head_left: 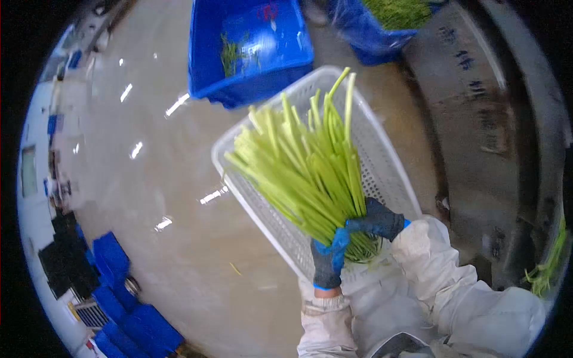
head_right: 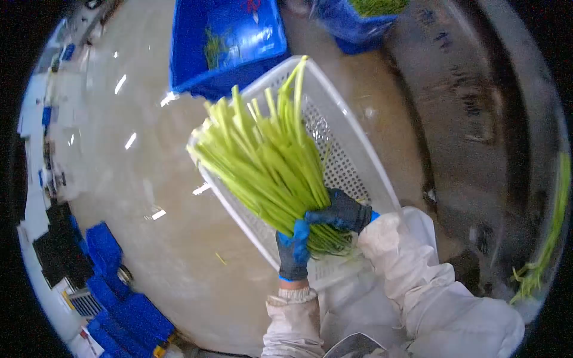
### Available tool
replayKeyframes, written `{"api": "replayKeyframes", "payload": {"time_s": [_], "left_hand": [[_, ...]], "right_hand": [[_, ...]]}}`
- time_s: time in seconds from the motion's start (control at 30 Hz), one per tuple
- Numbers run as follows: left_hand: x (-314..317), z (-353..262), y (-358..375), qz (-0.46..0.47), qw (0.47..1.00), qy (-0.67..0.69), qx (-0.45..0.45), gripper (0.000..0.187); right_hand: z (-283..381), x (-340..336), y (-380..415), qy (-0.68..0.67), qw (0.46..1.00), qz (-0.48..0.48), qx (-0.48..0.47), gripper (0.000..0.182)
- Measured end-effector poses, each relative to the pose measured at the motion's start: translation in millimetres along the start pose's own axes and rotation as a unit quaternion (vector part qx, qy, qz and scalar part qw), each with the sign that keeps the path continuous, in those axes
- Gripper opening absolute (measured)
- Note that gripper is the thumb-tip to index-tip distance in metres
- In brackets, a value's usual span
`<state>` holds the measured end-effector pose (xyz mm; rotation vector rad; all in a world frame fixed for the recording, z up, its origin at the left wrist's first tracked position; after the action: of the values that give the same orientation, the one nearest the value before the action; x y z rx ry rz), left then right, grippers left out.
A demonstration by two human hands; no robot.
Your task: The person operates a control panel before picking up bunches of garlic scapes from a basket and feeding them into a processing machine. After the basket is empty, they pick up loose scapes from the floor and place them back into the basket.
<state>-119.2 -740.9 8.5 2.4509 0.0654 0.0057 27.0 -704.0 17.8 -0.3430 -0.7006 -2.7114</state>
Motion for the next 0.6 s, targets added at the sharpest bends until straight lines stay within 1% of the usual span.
{"api": "replayKeyframes", "payload": {"time_s": [0.07,0.1,0.13,0.17,0.2,0.23,0.27,0.33,0.37,0.4,0.47,0.5,0.53,0.6], "left_hand": [[0,-69,53,0.012,0.995,0.1,0.003,0.028],[-7,-84,75,0.087,0.991,0.081,0.054,0.056],[-10,-112,97,0.104,0.99,0.071,0.07,0.056],[8,-120,113,0.139,0.982,0.12,0.047,0.061],[6,-142,135,0.176,0.97,0.168,0.018,0.066],[10,-151,151,0.197,0.967,0.163,-0.027,0.072],[17,-168,163,0.22,0.964,0.153,-0.006,0.072],[44,-217,211,0.243,0.941,0.235,-0.015,0.072],[62,-245,235,0.291,0.916,0.274,-0.023,0.06],[81,-268,259,0.332,0.906,0.26,-0.037,0.06],[118,-302,300,0.42,0.869,0.255,-0.056,0.062],[136,-304,313,0.447,0.862,0.229,-0.067,0.062],[156,-305,327,0.457,0.858,0.222,-0.072,0.062],[208,-298,356,0.475,0.845,0.193,-0.154,0.053]], "right_hand": [[68,31,35,-0.066,0.997,-0.026,-0.022,0.068],[96,43,48,-0.033,0.995,-0.028,-0.088,0.069],[128,59,68,-0.032,0.993,-0.04,-0.11,0.069],[143,55,92,-0.059,0.99,-0.07,-0.105,0.066],[170,71,112,-0.085,0.986,-0.102,-0.098,0.063],[192,76,136,-0.03,0.986,-0.132,-0.096,0.057],[223,80,153,-0.024,0.981,-0.146,-0.125,0.057],[283,91,207,-0.014,0.965,-0.164,-0.202,0.056],[315,85,237,0.166,0.949,-0.157,-0.215,0.056],[331,77,267,0.172,0.939,-0.201,-0.218,0.056],[354,68,316,0.231,0.924,-0.182,-0.244,0.059],[362,58,341,0.232,0.919,-0.204,-0.245,0.059],[368,47,366,0.163,0.923,-0.22,-0.269,0.062],[378,21,412,0.022,0.921,-0.229,-0.314,0.069]]}}
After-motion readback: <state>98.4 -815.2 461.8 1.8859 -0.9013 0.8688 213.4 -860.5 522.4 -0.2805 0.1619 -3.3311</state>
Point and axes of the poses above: each hand's wrist, its own y-axis away from the middle knuckle, its own x-axis out of the palm, z = x × y, the point moved 3 cm from there along -y, towards the middle knuckle, and after that the axes turned 7 degrees about -x, right-handed, at the moved point
